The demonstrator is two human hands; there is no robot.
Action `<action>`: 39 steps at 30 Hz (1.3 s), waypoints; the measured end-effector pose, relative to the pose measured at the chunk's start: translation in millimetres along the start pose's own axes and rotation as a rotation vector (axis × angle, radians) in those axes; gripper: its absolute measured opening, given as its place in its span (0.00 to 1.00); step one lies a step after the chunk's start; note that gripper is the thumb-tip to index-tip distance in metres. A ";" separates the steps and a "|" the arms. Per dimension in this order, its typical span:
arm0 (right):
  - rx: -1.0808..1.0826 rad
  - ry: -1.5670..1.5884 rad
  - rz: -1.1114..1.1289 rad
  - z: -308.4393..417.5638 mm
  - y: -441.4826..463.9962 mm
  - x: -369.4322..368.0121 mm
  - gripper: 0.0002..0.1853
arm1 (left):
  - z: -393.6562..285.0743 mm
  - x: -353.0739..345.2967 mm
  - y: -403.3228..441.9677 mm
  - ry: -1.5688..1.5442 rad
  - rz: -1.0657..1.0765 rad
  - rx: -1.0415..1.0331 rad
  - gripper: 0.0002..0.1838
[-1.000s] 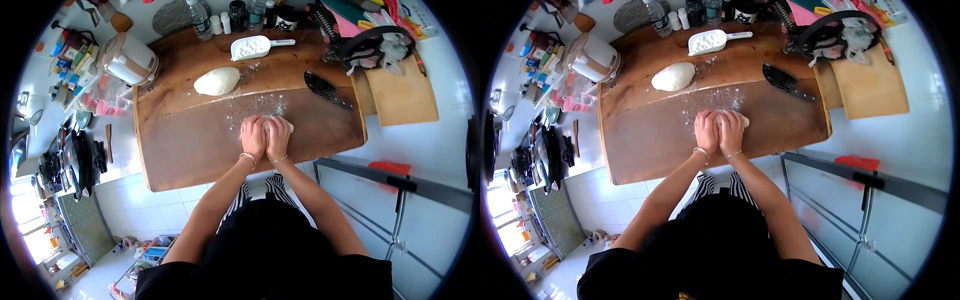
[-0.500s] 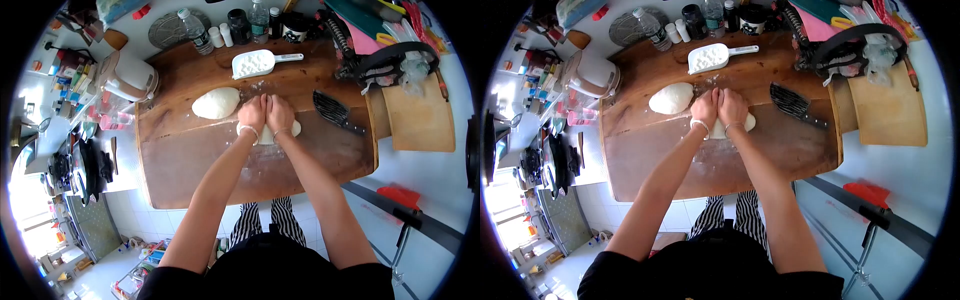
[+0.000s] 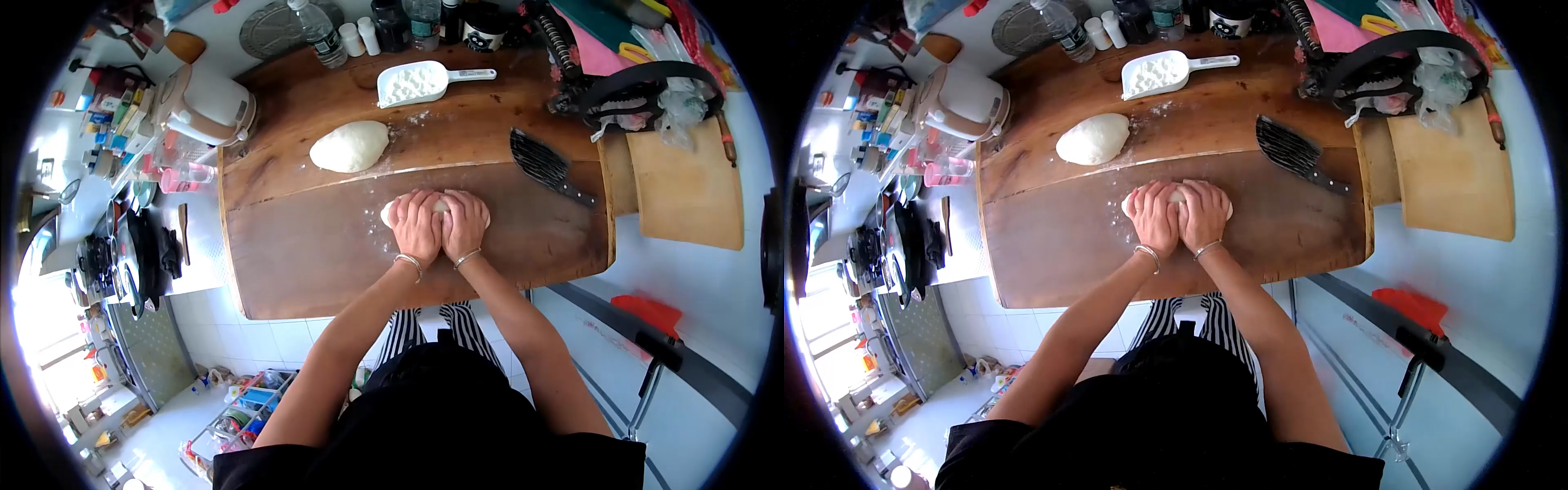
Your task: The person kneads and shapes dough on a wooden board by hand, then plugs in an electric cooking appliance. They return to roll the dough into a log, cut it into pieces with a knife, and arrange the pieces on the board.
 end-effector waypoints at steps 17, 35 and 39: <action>-0.948 0.337 0.015 -15.4 2.6 -38.0 0.20 | 25.8 -15.5 80.8 -0.059 0.333 -0.134 0.15; -0.519 -0.170 0.304 10.8 71.7 -65.1 0.14 | 64.0 -14.3 50.1 -0.031 0.164 0.400 0.18; -0.641 -0.085 0.328 -4.5 95.6 -73.9 0.13 | 74.9 -27.5 69.3 -0.016 0.165 0.408 0.18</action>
Point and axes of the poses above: each hand's wrist, its own y-axis towards the middle knuckle, its own x-axis out of the back of the hand, z = x × y, the point moved 3 cm from there along y, towards the middle knuckle, and after that the axes turned 3 degrees about y, right-handed, at the moved point
